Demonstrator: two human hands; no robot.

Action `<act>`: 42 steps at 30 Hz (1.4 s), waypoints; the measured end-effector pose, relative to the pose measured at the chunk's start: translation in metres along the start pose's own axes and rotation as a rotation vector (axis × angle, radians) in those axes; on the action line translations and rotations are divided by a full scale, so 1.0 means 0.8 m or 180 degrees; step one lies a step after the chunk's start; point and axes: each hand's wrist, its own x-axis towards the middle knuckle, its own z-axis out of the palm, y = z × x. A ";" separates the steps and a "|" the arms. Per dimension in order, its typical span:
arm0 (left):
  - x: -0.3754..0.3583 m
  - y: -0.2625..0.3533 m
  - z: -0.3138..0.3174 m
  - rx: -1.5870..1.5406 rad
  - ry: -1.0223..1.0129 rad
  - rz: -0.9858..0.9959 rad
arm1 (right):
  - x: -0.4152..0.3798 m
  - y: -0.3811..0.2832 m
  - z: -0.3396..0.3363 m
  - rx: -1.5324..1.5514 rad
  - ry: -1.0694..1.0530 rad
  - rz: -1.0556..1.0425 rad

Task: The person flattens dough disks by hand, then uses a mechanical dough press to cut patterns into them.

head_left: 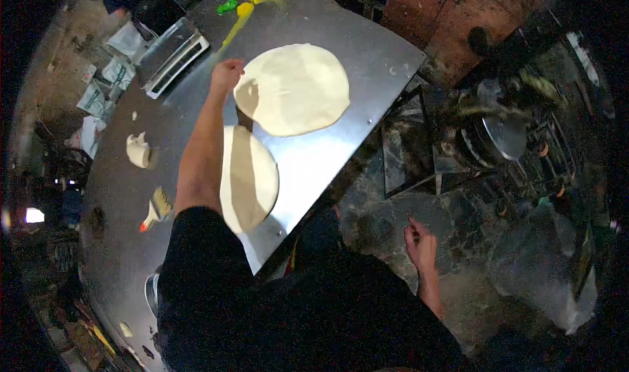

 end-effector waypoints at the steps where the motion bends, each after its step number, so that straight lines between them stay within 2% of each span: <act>1: 0.030 -0.018 0.029 -0.0044 -0.0038 -0.0083 | 0.008 -0.005 -0.006 0.0095 -0.0071 0.0302; 2: 0.061 -0.024 0.057 0.0680 0.0508 0.0099 | 0.035 -0.012 -0.010 0.0204 -0.0123 0.0570; 3: 0.086 -0.029 0.077 0.1445 0.1043 0.0281 | 0.064 -0.023 -0.013 0.0183 -0.0190 0.0554; 5: 0.109 -0.016 0.105 0.2710 0.0350 -0.0045 | 0.095 -0.046 -0.014 0.0229 -0.0166 0.0749; 6: 0.109 -0.010 0.115 0.2752 0.0277 -0.0083 | 0.114 -0.052 -0.010 0.0241 -0.0245 0.0792; 8: 0.081 0.014 0.123 0.2029 0.0835 0.0255 | 0.163 -0.061 -0.008 -0.0234 -0.0359 0.0385; 9: 0.084 0.012 0.125 0.2041 0.0807 0.0196 | 0.184 -0.054 0.006 0.0130 -0.0133 0.0149; 10: 0.088 0.014 0.121 0.1629 0.0556 0.0197 | 0.206 -0.049 0.019 0.0505 0.0105 -0.0104; 11: 0.087 0.017 0.115 0.1219 0.0319 0.0196 | 0.227 -0.075 0.021 0.0827 0.0035 -0.0139; 12: 0.079 0.029 0.108 0.1230 0.0336 0.0146 | 0.245 -0.106 0.025 0.1148 -0.0029 -0.0174; 14: 0.063 0.059 0.098 0.1188 -0.0259 0.0095 | 0.276 -0.101 0.080 0.2785 -0.0500 -0.0192; 16: 0.040 0.086 0.097 0.1284 -0.0170 0.0843 | 0.301 -0.184 0.085 0.3174 -0.0911 0.0359; 17: 0.002 0.133 0.087 0.1044 -0.0132 0.0939 | 0.317 -0.193 0.102 0.3771 -0.1119 -0.0166; 18: -0.044 0.175 0.081 0.0764 0.0008 0.0878 | 0.337 -0.207 0.128 0.4142 -0.1136 -0.0116; 19: -0.087 0.215 0.076 0.0950 -0.0308 0.0723 | 0.353 -0.230 0.141 0.4701 -0.1196 0.0260; 20: -0.142 0.239 0.090 0.0218 0.0236 0.1048 | 0.369 -0.253 0.152 0.5261 -0.1197 0.0660; 21: -0.193 0.276 0.086 -0.0445 0.0205 0.1508 | 0.365 -0.256 0.155 0.5404 -0.1310 0.0879; 22: -0.234 0.310 0.100 0.0162 -0.0159 0.0793 | 0.346 -0.236 0.153 0.5336 -0.1455 0.0886; 23: -0.271 0.338 0.111 0.0094 -0.0367 0.0619 | 0.329 -0.211 0.148 0.5207 -0.1553 0.0852; 24: -0.304 0.350 0.127 0.0480 -0.0557 0.0898 | 0.318 -0.193 0.142 0.5087 -0.1669 0.0779; 26: -0.356 0.353 0.111 -0.0295 -0.0505 0.1446 | 0.302 -0.171 0.126 0.4831 -0.1915 0.0558; 27: -0.376 0.344 0.106 -0.0178 -0.0372 0.1403 | 0.298 -0.163 0.118 0.4723 -0.2017 0.0437; 29: -0.415 0.313 0.106 -0.0983 0.0557 0.0363 | 0.290 -0.151 0.097 0.4522 -0.2128 0.0181; 31: -0.444 0.289 0.066 -0.1781 0.1399 -0.1148 | 0.285 -0.138 0.066 0.4298 -0.2233 -0.0087; 32: -0.451 0.258 0.070 -0.2195 0.2280 -0.1283 | 0.280 -0.141 0.056 0.4211 -0.2292 -0.0198; 33: -0.455 0.200 0.090 -0.1587 0.2743 -0.1174 | 0.274 -0.145 0.046 0.4137 -0.2377 -0.0329; 34: -0.471 0.185 0.097 -0.1560 0.2826 -0.1178 | 0.270 -0.155 0.042 0.4090 -0.2467 -0.0480; 35: -0.484 0.178 0.098 -0.1959 0.2329 -0.1706 | 0.266 -0.169 0.036 0.4041 -0.2548 -0.0663; 37: -0.512 0.175 0.097 -0.3662 0.1279 -0.1450 | 0.250 -0.195 0.025 0.3940 -0.2755 -0.0967; 38: -0.530 0.176 0.100 -0.4874 0.0661 -0.0586 | 0.239 -0.204 0.020 0.3853 -0.2852 -0.1106; 40: -0.571 0.189 0.089 -0.5309 0.1346 -0.0375 | 0.204 -0.232 0.018 0.3697 -0.3096 -0.1335; 41: -0.598 0.195 0.075 -0.5300 0.1466 -0.0279 | 0.181 -0.247 0.025 0.3609 -0.3274 -0.1449; 42: -0.631 0.204 0.063 -0.4940 0.2028 -0.0288 | 0.157 -0.264 0.036 0.3483 -0.3451 -0.1590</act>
